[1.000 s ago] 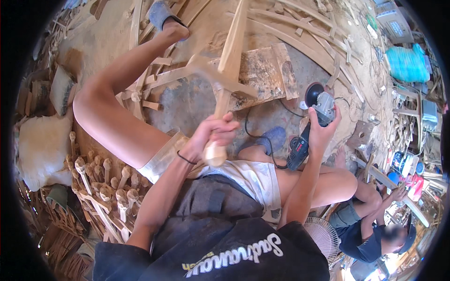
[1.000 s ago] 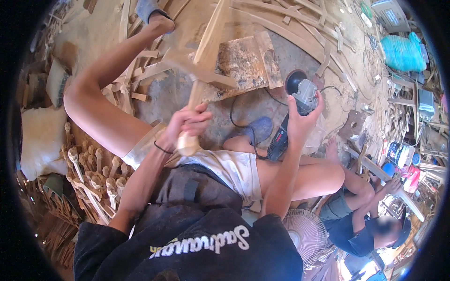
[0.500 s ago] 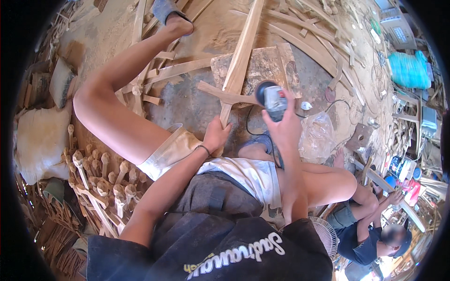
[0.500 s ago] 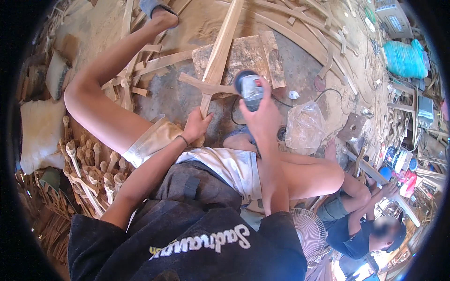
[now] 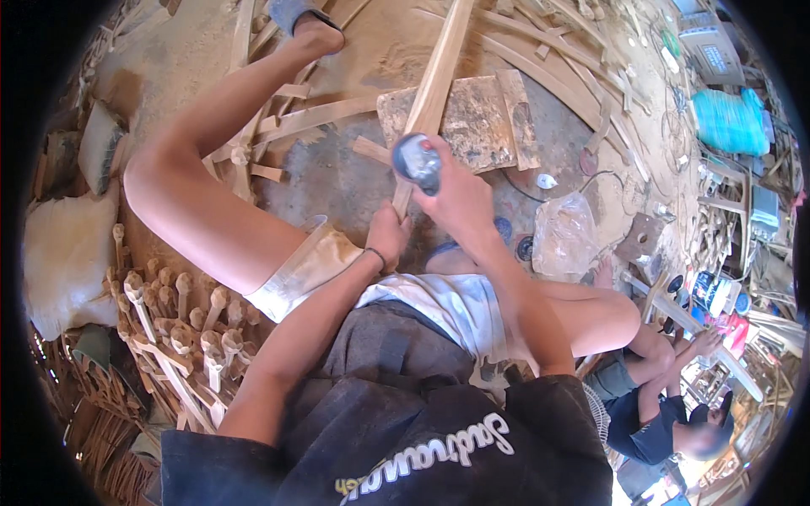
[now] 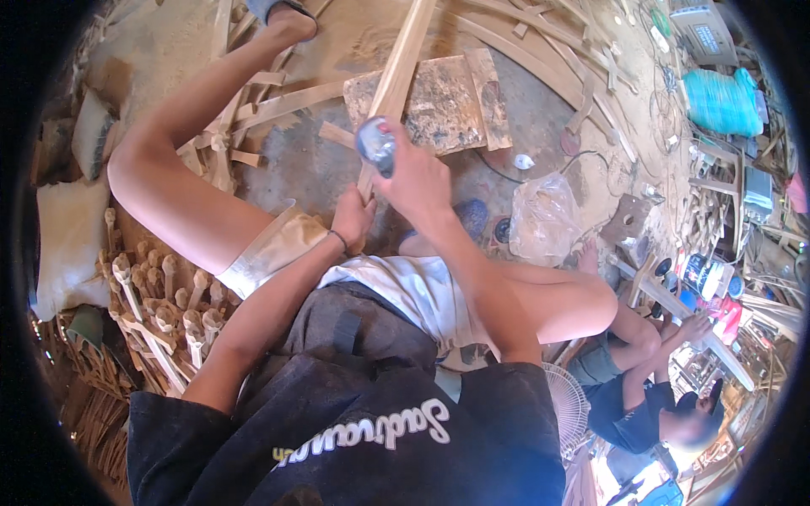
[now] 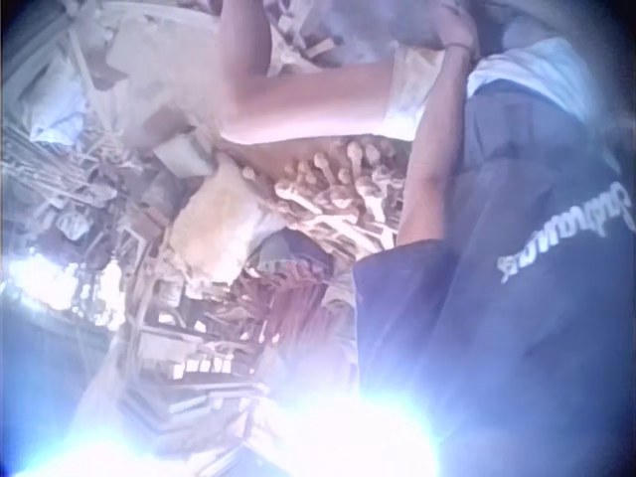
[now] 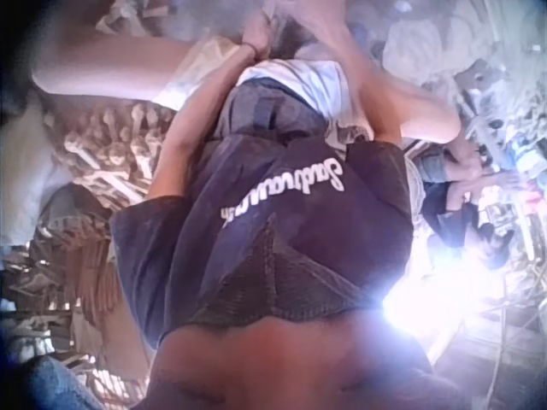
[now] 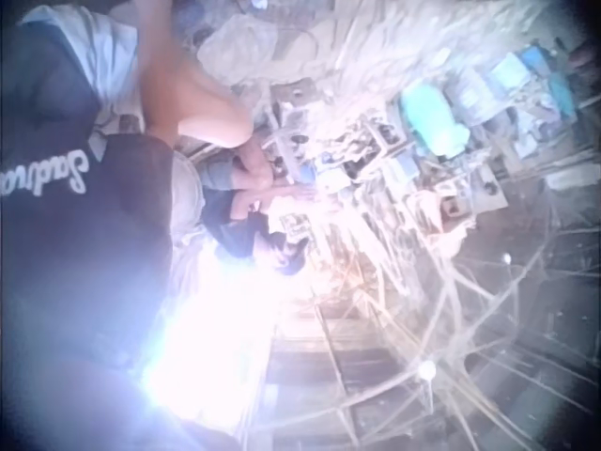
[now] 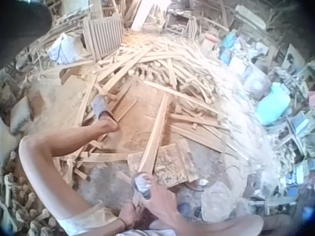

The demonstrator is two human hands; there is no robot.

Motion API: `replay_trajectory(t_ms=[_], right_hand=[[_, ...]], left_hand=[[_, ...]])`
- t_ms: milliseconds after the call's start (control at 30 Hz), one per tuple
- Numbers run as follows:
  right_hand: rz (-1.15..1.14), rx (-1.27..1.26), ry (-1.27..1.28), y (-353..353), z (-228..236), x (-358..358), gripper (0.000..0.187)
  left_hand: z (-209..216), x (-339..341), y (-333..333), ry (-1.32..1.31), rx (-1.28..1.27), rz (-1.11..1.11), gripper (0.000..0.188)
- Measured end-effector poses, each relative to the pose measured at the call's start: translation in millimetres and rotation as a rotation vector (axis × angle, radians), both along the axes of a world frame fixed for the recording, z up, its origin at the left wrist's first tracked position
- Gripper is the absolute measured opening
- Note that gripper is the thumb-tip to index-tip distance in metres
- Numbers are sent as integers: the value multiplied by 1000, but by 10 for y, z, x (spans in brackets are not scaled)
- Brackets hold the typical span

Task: The person sands the blade and guard of a wooden sword using a handheld power sander, occasionally applying glue to a joint.

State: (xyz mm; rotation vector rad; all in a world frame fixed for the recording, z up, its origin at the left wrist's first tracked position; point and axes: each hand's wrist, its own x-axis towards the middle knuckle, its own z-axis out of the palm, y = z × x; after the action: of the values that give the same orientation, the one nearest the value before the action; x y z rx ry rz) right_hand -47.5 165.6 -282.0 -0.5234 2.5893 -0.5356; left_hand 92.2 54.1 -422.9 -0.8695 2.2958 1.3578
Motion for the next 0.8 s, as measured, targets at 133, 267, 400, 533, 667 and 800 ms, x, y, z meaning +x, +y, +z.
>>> replay_trajectory(t_ms=[133,267,400,533,667,800], right_hand=[[-153,79,6,788,141,-48,83],[-263,8,99,1011,140,1,84],[-155,15,-25,674,98,80,85],[-100,49,-53,576,88,99,84],[-341,-16,-73,967,25,-87,85],[-613,-100,108,1505,73,-179,87]], left_hand=[[8,-16,6,0,-33,8,38],[10,-36,-16,-14,-41,27,39],[26,-77,25,12,-25,9,38],[11,-65,-1,3,-76,-15,39],[-143,33,-155,90,-148,-30,45],[309,-541,-154,-143,483,266,58]])
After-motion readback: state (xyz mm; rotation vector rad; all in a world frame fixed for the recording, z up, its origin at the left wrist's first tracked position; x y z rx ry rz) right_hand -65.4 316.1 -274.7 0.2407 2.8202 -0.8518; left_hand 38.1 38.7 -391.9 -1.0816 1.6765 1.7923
